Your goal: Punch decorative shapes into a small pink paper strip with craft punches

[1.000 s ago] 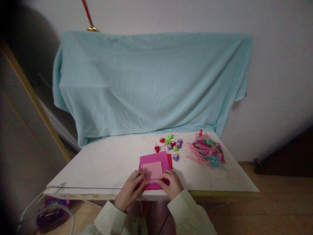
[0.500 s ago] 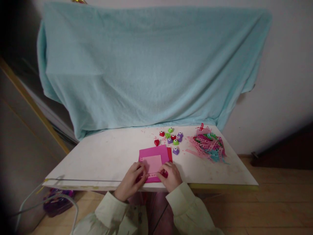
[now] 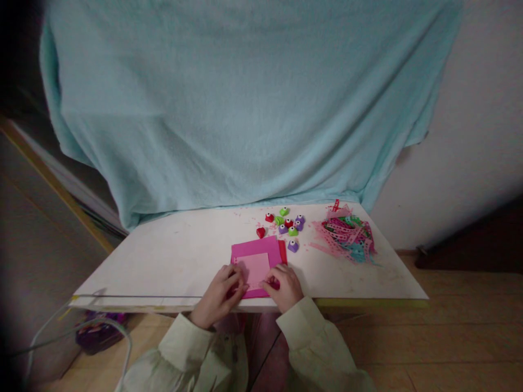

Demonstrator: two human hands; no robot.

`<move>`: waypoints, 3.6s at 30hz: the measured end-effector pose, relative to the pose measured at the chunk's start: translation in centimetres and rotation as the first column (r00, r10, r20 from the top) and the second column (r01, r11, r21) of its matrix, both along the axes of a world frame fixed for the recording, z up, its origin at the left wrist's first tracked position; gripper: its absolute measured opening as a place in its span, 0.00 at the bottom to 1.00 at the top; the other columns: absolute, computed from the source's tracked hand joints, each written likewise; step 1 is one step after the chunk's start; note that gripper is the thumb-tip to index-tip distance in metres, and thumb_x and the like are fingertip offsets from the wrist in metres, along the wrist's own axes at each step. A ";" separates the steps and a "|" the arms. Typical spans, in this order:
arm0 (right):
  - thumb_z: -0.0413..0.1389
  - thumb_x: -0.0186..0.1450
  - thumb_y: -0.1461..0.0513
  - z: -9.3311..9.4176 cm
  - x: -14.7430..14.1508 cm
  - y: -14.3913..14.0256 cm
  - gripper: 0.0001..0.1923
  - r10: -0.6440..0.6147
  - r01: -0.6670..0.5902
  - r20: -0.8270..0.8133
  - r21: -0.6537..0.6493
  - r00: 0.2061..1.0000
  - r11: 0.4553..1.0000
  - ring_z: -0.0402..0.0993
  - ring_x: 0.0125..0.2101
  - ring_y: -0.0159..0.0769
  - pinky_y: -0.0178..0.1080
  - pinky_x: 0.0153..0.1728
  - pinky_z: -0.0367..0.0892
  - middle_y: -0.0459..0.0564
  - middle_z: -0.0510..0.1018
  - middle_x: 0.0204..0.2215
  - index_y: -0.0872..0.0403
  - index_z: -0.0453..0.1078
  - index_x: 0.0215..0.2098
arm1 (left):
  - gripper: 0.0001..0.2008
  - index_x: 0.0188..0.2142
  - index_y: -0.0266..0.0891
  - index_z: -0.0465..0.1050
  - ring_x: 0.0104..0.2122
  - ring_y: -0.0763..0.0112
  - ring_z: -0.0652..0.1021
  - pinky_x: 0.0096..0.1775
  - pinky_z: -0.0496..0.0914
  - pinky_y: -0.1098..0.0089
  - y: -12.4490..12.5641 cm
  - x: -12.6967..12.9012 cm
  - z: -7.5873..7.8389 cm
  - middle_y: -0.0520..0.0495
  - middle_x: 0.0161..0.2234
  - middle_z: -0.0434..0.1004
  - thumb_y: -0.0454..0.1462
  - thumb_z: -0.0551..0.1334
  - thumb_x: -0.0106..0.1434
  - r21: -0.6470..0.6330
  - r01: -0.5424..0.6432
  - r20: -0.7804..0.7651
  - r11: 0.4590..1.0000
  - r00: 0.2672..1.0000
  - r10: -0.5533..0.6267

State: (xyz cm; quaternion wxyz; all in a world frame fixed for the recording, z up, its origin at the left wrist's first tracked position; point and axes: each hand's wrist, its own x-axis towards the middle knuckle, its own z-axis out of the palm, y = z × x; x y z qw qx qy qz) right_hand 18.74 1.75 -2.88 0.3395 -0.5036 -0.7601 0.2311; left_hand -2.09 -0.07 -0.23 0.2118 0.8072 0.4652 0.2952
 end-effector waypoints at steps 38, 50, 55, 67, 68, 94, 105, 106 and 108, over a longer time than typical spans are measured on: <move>0.57 0.56 0.67 1.2 1.4 0.0 0.03 0.088 -0.093 -0.109 -0.043 0.990 0.995 0.67 0.30 0.33 0.35 0.32 0.62 0.45 0.70 0.25 0.54 0.68 0.26 | 0.05 0.30 0.39 0.67 0.40 0.64 0.69 0.42 0.65 0.65 0.2 -0.6 -0.4 0.44 0.37 0.68 0.34 0.55 0.61 -0.059 0.017 0.085 0.998 0.996 -0.012; 0.57 0.55 0.67 1.3 1.3 0.0 0.03 0.076 -0.081 -0.115 -0.041 0.990 0.996 0.67 0.28 0.33 0.35 0.30 0.63 0.45 0.70 0.25 0.54 0.68 0.25 | 0.11 0.44 0.42 0.69 0.43 0.61 0.68 0.45 0.65 0.61 0.0 -0.5 -0.2 0.42 0.42 0.68 0.35 0.53 0.63 0.007 0.045 0.023 0.999 0.999 -0.045; 0.58 0.55 0.66 1.2 1.2 0.0 0.04 0.058 -0.062 -0.107 -0.040 0.993 0.997 0.66 0.27 0.33 0.34 0.29 0.63 0.45 0.69 0.24 0.54 0.67 0.24 | 0.17 0.46 0.49 0.72 0.48 0.61 0.67 0.48 0.63 0.59 -0.1 -0.7 1.4 0.44 0.46 0.66 0.31 0.52 0.62 0.004 0.199 -0.033 0.980 0.980 -0.198; 0.57 0.55 0.67 1.0 1.1 0.0 0.04 0.064 -0.067 -0.107 -0.029 0.992 0.997 0.65 0.27 0.32 0.34 0.29 0.62 0.45 0.70 0.24 0.54 0.67 0.25 | 0.15 0.41 0.53 0.76 0.54 0.58 0.62 0.53 0.58 0.55 1.0 -2.0 0.1 0.49 0.53 0.63 0.31 0.57 0.59 0.008 0.153 -0.066 0.988 0.986 -0.152; 0.57 0.55 0.67 1.0 1.1 0.0 0.04 0.064 -0.067 -0.103 -0.029 0.993 0.997 0.65 0.27 0.33 0.34 0.29 0.62 0.45 0.70 0.24 0.53 0.67 0.25 | 0.14 0.41 0.52 0.75 0.55 0.57 0.61 0.53 0.57 0.54 1.1 -2.4 0.0 0.49 0.54 0.63 0.33 0.58 0.60 0.007 0.140 -0.077 0.990 0.987 -0.139; 0.52 0.62 0.67 1.4 -0.4 -2.2 0.16 -0.062 -0.024 0.270 0.302 0.961 0.953 0.64 0.45 0.43 0.46 0.46 0.62 0.55 0.70 0.43 0.53 0.66 0.49 | 0.12 0.45 0.48 0.71 0.58 0.63 0.58 0.58 0.49 0.57 2.0 -4.0 -0.5 0.51 0.56 0.64 0.36 0.58 0.61 -0.049 0.204 -0.163 0.978 0.964 -0.209; 0.48 0.65 0.67 -0.5 -2.1 -3.2 0.14 0.149 -0.384 0.502 0.406 0.852 0.830 0.64 0.47 0.42 0.49 0.52 0.58 0.54 0.73 0.44 0.58 0.67 0.48 | 0.14 0.44 0.50 0.72 0.59 0.63 0.56 0.58 0.47 0.51 0.6 -3.1 0.6 0.52 0.58 0.60 0.31 0.56 0.61 0.102 0.138 -0.270 0.985 0.957 -0.106; 0.47 0.65 0.67 -0.5 -2.0 -3.1 0.15 0.150 -0.386 0.504 0.404 0.850 0.830 0.64 0.46 0.42 0.49 0.52 0.58 0.54 0.74 0.44 0.58 0.67 0.49 | 0.15 0.43 0.51 0.72 0.59 0.63 0.56 0.58 0.45 0.50 0.4 -2.9 0.7 0.53 0.58 0.59 0.31 0.56 0.61 0.131 0.129 -0.282 0.983 0.956 -0.088; 0.47 0.65 0.66 -0.6 -1.9 -3.1 0.15 0.147 -0.389 0.507 0.412 0.849 0.824 0.65 0.47 0.42 0.49 0.52 0.59 0.54 0.74 0.43 0.58 0.67 0.48 | 0.15 0.41 0.52 0.73 0.59 0.62 0.55 0.59 0.43 0.48 0.0 -2.6 0.9 0.54 0.59 0.58 0.30 0.58 0.60 0.174 0.129 -0.302 0.976 0.951 -0.071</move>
